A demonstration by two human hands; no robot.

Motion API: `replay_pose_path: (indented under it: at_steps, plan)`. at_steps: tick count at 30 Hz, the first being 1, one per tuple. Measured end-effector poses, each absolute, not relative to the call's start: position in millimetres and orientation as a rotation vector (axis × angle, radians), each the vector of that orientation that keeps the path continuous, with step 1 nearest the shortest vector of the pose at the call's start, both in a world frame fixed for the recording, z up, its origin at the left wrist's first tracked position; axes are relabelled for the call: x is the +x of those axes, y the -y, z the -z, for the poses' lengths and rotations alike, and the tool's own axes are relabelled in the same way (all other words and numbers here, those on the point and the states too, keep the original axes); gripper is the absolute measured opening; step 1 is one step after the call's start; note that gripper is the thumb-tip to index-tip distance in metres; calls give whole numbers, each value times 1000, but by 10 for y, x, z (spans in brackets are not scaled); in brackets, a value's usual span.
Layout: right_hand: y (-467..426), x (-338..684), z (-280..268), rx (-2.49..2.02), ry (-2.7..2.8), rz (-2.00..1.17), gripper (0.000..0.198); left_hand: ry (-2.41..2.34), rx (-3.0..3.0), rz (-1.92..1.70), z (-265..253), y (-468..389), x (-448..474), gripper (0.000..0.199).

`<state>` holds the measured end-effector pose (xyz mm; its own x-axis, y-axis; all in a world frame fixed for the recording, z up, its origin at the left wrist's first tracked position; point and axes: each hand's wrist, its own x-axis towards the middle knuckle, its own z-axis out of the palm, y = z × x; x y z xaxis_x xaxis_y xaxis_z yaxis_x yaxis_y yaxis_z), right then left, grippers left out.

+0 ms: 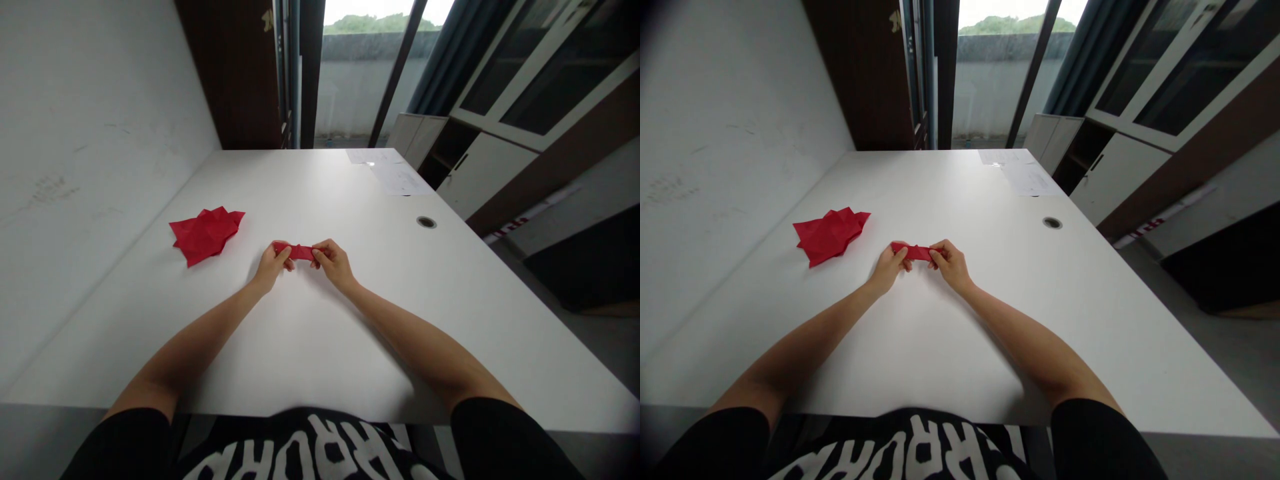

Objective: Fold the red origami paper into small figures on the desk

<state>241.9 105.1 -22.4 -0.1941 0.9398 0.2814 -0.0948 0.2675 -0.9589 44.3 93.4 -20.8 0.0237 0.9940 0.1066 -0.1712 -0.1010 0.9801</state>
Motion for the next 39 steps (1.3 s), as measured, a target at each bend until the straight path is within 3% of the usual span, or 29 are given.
replay_pose_path:
  at_steps: [10, 14, 18, 34, 39]
  plan:
    - [-1028, 2389, 221, -772, 1400, -1222, 36, -1128, 1399, -1209, 268, -902, 489, 50]
    - [-992, 2341, 203, -750, 1316, -1376, 47, -1102, 1409, -1219, 251, -874, 499, 46]
    - [-933, 2292, 202, -759, 1363, -1526, 41, -1055, 1410, -1217, 254, -832, 536, 48]
    - [-867, 2267, 166, -824, 1473, -1384, 40, -1080, 1291, -1256, 217, -781, 609, 58]
    - [-832, 2248, 179, -776, 1577, -1451, 49, -1016, 1269, -1158, 190, -748, 641, 64]
